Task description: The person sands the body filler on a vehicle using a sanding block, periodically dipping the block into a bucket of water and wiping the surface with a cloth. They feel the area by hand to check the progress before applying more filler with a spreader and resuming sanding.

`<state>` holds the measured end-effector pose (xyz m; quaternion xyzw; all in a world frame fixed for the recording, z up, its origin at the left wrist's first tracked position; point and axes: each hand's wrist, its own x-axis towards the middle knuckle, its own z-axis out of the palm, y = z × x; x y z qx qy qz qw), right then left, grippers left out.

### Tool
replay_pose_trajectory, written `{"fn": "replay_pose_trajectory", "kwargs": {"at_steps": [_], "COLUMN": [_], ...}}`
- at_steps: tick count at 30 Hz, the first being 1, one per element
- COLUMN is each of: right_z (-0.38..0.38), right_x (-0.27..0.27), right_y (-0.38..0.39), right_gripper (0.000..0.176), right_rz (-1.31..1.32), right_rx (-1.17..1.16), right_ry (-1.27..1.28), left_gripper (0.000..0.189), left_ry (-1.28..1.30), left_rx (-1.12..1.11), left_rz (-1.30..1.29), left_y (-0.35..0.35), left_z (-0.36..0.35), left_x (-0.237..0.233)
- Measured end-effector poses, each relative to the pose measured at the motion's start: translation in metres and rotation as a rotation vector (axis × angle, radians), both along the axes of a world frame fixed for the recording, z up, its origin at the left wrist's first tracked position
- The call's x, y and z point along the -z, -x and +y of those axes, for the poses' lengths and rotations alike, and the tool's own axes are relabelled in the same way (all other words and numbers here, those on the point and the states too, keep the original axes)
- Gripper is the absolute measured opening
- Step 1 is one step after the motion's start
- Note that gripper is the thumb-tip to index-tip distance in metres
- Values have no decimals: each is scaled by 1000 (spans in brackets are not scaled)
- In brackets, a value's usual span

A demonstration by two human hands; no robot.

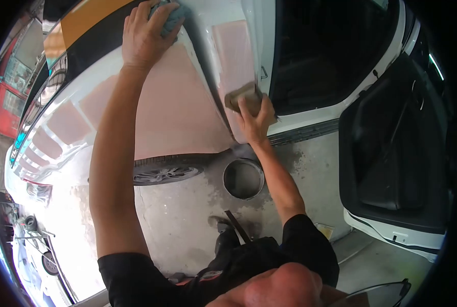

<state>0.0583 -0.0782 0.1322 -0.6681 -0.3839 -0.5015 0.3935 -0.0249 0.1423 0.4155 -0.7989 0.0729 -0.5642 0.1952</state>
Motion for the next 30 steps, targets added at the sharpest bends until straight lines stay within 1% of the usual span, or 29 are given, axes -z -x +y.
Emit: {"fn": "replay_pose_trajectory", "kwargs": {"at_steps": [1, 2, 4, 5, 6, 7, 9, 11, 12, 13, 14, 15, 16, 17, 18, 20, 21, 22, 23, 24, 25, 28, 30], "right_z": [1, 0, 14, 13, 16, 24, 11, 4, 0, -1, 0, 2, 0, 2, 6, 14, 16, 11, 6, 2, -3, -12, -4], "right_x": [-27, -68, -161, -195, -214, -186, -122, -12, 39, 65, 53, 20, -17, -73, -119, -143, -150, -127, -83, -29, 5, -7, -83], "right_y": [0, 4, -5, 2, 2, -9, 3, 0, -6, -12, -9, -9, -6, -2, -3, -7, -10, -6, -3, -8, -11, -13, -14], "right_gripper": [68, 67, 65, 65, 65, 64, 67, 70, 71, 71, 76, 80, 84, 81, 79, 74, 72, 67, 62, 62, 62, 69, 72], "right_rz": [47, 103, 150, 179, 190, 210, 141, 8, -18, -45, -21, -3, 25, 62, 101, 130, 127, 114, 104, 52, -1, 13, 45], "right_rx": [32, 63, 37, 65, 94, 69, 56, 29, -3, -34, -5, 27, 54, 35, 16, 5, 1, 15, 36, -4, -54, -46, -35], "right_ry": [31, 73, 60, 106, 140, 108, 56, 14, 14, 10, 22, 32, 53, 62, 73, 50, 29, 30, 26, -9, -36, 48, 80], "left_gripper": [36, 36, 35, 37, 36, 37, 39, 41, 42, 42, 43, 42, 41, 40, 40, 39, 38, 37, 37, 37, 37, 39, 40], "left_ry": [-24, -38, -37, 55, 34, 65, 69, 35, 32, 24, 12, 30, 59, 94, 76, 62, 73, 80, 82, 81, 86, 38, 18], "left_rx": [13, 24, -12, -14, 7, 8, 7, -19, -31, -42, -43, -63, -86, -109, -41, -28, -27, -22, -11, -17, -34, -56, -42], "left_rz": [-4, 1, -12, 46, 56, 73, 70, 74, 67, 58, 61, 48, 45, 54, 57, 75, 80, 78, 80, 75, 70, 54, 55], "left_y": [0, 0, -1, -4, -4, -3, -4, 2, 3, 3, 1, -2, -2, -2, -4, -2, -1, -1, -4, -5, -2, 0, -2], "left_z": [3, 7, 7, 5, 6, 5, 2, -2, -1, 1, 0, 0, -1, 0, 4, 2, 3, 5, 6, 3, -1, -2, 1], "left_x": [-1, 3, 5, 7, 5, 6, 1, 2, 3, 3, 3, 0, 2, 9, 7, 3, 4, 6, 5, 4, 5, 4, 5]}}
